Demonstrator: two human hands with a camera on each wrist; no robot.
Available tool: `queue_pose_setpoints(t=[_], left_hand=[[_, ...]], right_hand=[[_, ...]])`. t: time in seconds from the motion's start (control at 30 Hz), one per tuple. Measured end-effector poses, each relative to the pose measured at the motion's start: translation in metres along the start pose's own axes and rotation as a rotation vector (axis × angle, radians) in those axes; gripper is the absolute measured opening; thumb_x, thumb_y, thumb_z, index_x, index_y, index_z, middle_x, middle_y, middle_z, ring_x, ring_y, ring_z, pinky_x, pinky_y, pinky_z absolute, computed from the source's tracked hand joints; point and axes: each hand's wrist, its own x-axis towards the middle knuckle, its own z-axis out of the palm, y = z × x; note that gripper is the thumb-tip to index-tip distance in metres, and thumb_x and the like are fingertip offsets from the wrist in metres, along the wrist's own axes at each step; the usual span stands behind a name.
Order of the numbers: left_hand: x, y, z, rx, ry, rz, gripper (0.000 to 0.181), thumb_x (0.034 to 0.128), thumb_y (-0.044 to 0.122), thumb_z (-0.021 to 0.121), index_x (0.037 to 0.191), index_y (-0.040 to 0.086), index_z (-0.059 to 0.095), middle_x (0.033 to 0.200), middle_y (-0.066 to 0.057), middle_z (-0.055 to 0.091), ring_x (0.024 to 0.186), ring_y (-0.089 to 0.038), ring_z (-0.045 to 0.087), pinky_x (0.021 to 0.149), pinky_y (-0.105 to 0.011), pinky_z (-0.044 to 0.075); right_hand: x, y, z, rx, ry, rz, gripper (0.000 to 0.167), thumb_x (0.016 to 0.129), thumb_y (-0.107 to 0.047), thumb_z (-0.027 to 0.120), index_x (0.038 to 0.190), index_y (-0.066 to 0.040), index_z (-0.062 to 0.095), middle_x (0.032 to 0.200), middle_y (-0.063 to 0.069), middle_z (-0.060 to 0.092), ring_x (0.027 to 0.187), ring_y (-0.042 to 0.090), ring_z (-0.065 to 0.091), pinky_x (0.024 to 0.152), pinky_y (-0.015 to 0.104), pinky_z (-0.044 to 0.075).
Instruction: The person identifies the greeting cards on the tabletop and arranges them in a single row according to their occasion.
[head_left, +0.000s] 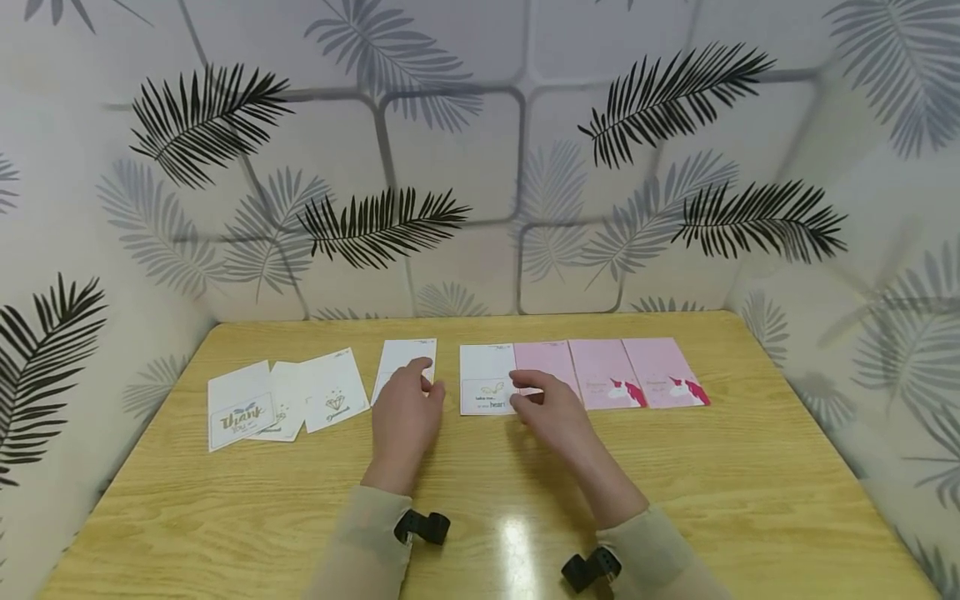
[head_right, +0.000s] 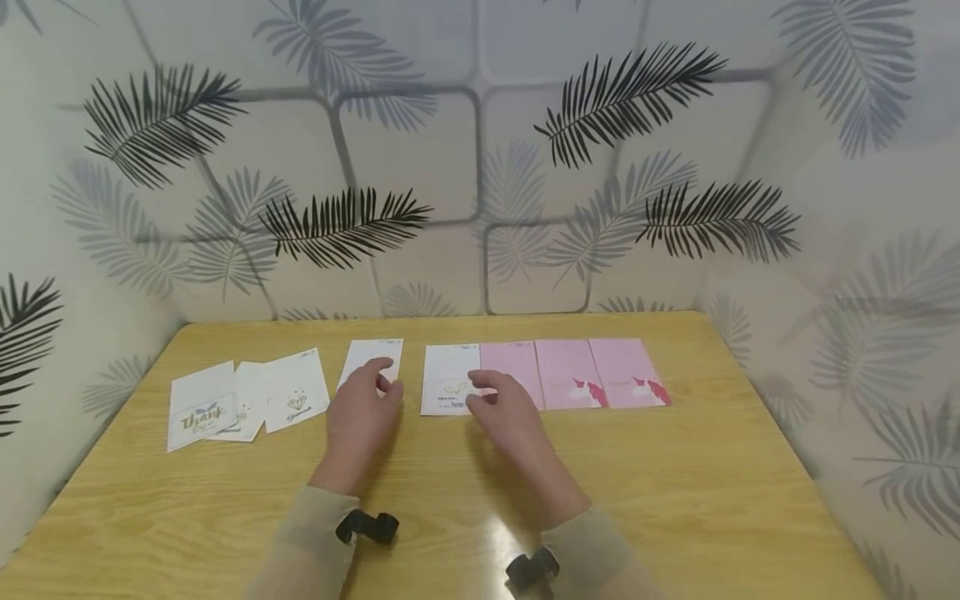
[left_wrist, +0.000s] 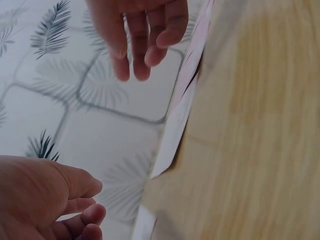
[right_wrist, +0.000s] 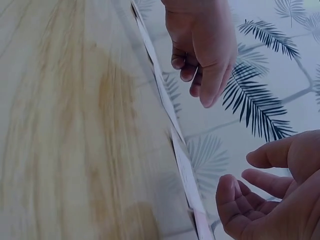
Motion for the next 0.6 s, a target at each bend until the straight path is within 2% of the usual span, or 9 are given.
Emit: queue_pose_setpoints(t=[0.13, 0.3, 0.43, 0.6], left_hand=[[0.005, -0.02, -0.02, 0.018, 0.019, -0.026, 0.041, 0.1063, 0.02, 0.07, 0.145, 0.006, 0.069, 0.106, -0.009, 0.074, 0.086, -0.031, 0.067, 0.071, -0.049, 0.055], [0.006, -0.041, -0.036, 0.031, 0.028, -0.068, 0.044, 0.1067, 0.022, 0.069, 0.146, 0.003, 0.068, 0.116, -0.012, 0.075, 0.094, -0.038, 0.068, 0.076, -0.053, 0.055], [0.006, -0.054, -0.043, 0.042, 0.033, -0.102, 0.044, 0.1066, 0.022, 0.068, 0.145, 0.001, 0.067, 0.122, -0.015, 0.075, 0.106, -0.043, 0.068, 0.084, -0.057, 0.055], [0.008, -0.066, -0.045, 0.051, 0.016, -0.125, 0.046, 0.1064, 0.023, 0.068, 0.146, 0.0, 0.066, 0.125, -0.018, 0.073, 0.113, -0.046, 0.065, 0.089, -0.058, 0.054]], right_hand=[[0.001, -0.009, 0.009, 0.079, -0.04, -0.042, 0.046, 0.103, -0.007, 0.065, 0.148, -0.002, 0.067, 0.144, 0.02, 0.068, 0.103, 0.032, 0.075, 0.09, 0.04, 0.062], [0.003, -0.017, 0.026, 0.16, -0.088, -0.062, 0.048, 0.103, -0.005, 0.063, 0.151, 0.001, 0.063, 0.146, 0.024, 0.065, 0.11, 0.039, 0.077, 0.097, 0.046, 0.061], [0.005, -0.025, 0.043, 0.201, -0.123, -0.062, 0.052, 0.101, -0.007, 0.063, 0.153, 0.001, 0.062, 0.149, 0.022, 0.064, 0.121, 0.036, 0.073, 0.103, 0.047, 0.058], [0.009, -0.032, 0.063, 0.248, -0.151, -0.065, 0.055, 0.099, -0.009, 0.064, 0.154, 0.001, 0.061, 0.153, 0.023, 0.062, 0.135, 0.036, 0.065, 0.107, 0.047, 0.056]])
